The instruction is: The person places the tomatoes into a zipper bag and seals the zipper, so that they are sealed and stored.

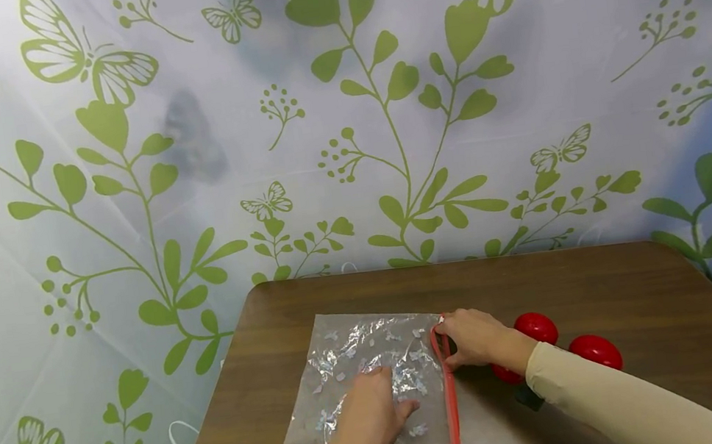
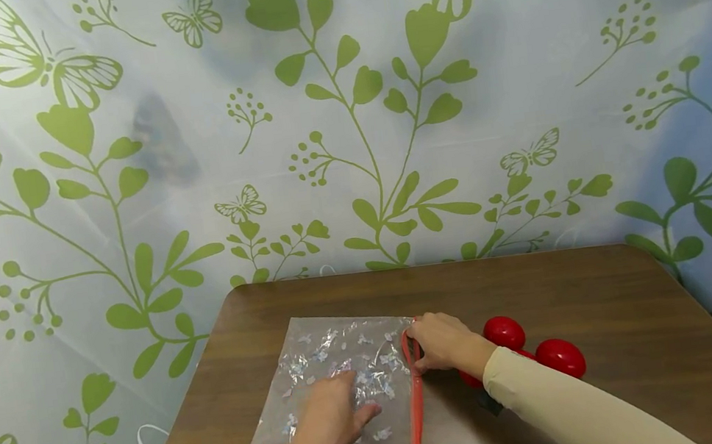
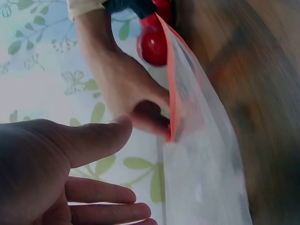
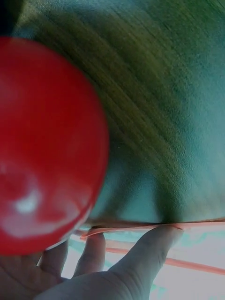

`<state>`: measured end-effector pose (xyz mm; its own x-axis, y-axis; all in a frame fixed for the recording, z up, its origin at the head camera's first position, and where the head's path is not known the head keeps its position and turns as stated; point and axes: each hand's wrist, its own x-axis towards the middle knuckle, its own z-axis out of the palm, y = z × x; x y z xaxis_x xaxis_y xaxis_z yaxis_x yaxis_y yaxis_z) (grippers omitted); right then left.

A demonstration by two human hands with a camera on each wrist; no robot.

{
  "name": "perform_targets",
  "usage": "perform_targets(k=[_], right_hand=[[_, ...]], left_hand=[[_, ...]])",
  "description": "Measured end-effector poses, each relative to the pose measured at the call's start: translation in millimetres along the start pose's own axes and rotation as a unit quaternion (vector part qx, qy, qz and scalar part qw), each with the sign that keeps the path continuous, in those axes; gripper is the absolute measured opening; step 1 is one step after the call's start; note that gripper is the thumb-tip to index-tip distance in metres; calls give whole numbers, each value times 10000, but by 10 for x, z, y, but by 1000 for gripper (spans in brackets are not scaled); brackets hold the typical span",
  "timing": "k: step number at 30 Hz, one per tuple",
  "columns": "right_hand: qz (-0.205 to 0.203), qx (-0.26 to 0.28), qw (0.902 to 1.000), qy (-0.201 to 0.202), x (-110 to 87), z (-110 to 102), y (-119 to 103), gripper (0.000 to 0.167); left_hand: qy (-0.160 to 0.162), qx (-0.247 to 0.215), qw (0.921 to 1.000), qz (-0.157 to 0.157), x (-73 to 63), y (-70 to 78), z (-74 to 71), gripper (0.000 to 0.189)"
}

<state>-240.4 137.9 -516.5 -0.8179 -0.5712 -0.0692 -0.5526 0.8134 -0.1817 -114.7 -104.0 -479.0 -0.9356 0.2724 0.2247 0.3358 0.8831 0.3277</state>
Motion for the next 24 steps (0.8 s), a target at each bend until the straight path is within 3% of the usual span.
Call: perform_targets(k=[12, 18, 22, 24], right_hand=[[127, 170, 9998, -27, 13, -9, -12, 40], [142, 105, 9998, -43, 11, -8, -11, 38], [131, 117, 9998, -63, -4, -40, -35, 40], [184, 131, 9997, -117, -11, -55, -46, 42]], left_hand=[[-370, 206, 9981, 450, 58, 423, 233, 42], [-569, 457, 9965, 400, 46, 591, 404, 41], [-846, 626, 9939, 336, 50, 656, 499, 53], [-960, 707, 9925, 285, 48, 665, 540, 49]])
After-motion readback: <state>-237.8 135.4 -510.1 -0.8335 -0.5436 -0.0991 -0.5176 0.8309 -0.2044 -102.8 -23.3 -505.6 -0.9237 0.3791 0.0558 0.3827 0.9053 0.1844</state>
